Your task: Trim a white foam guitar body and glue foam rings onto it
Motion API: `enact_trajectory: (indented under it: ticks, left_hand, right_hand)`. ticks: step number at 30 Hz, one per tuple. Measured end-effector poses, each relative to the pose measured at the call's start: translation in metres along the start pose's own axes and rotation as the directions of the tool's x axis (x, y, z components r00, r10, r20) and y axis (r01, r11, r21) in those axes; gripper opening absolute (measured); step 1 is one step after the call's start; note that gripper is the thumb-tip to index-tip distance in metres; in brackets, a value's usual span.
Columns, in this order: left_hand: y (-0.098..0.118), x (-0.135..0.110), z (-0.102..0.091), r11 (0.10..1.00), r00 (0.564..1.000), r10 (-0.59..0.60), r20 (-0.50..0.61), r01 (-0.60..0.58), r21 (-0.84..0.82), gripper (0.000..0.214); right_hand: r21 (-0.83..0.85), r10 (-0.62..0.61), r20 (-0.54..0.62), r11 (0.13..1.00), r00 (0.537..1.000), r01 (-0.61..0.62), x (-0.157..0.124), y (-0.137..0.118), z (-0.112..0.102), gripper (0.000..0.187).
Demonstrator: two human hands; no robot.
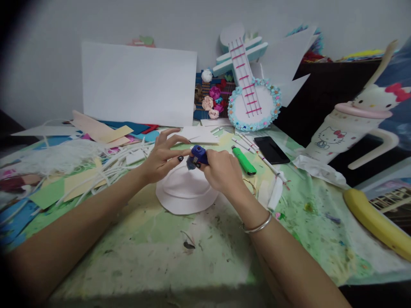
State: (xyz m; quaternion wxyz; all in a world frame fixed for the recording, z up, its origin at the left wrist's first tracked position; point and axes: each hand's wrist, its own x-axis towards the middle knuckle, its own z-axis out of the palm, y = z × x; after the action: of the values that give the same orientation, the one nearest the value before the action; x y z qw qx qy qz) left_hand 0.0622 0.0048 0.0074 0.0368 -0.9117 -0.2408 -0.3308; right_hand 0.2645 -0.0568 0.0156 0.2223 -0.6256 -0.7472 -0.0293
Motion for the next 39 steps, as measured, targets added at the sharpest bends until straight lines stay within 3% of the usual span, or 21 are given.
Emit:
enact_trajectory:
  ticks: [10,14,20,26,31,35,39]
  left_hand:
    - [0.014,0.003,-0.012,0.98,0.993,-0.095,-0.066,0.082,-0.18,0.042]
    - [0.011,0.004,-0.006,0.973,0.992,-0.1,-0.075,0.082,-0.216,0.042]
    - [0.004,0.004,0.003,0.964,0.989,-0.147,0.011,0.145,-0.223,0.048]
    - [0.007,0.007,0.0,0.89,0.972,-0.23,0.048,0.23,-0.395,0.052]
    - [-0.004,0.005,0.001,0.55,0.883,-0.45,0.133,0.392,-0.738,0.052]
    - [-0.027,-0.008,0.014,0.478,0.74,-0.663,0.113,0.535,-0.696,0.033]
    - [-0.04,-0.02,0.029,0.366,0.617,-0.771,0.16,0.634,-0.681,0.027]
  right_hand:
    - [0.207,-0.059,0.068,0.977,0.996,0.044,-0.003,-0.009,-0.007,0.025]
    - [0.123,-0.033,0.073,0.992,0.997,0.024,-0.004,-0.009,-0.008,0.025]
    - [-0.14,0.039,0.017,0.989,0.999,-0.036,-0.002,-0.007,-0.005,0.03]
    - [-0.077,0.0,0.085,0.997,0.996,0.006,-0.001,-0.006,-0.001,0.028]
    - [-0.055,0.052,0.086,0.997,0.995,-0.048,0.003,-0.003,-0.003,0.03]
    - [-0.034,0.049,0.138,0.998,0.989,-0.044,0.006,-0.002,0.0,0.029]
    - [0.01,0.018,0.133,1.0,0.991,-0.019,0.006,-0.003,0.002,0.028]
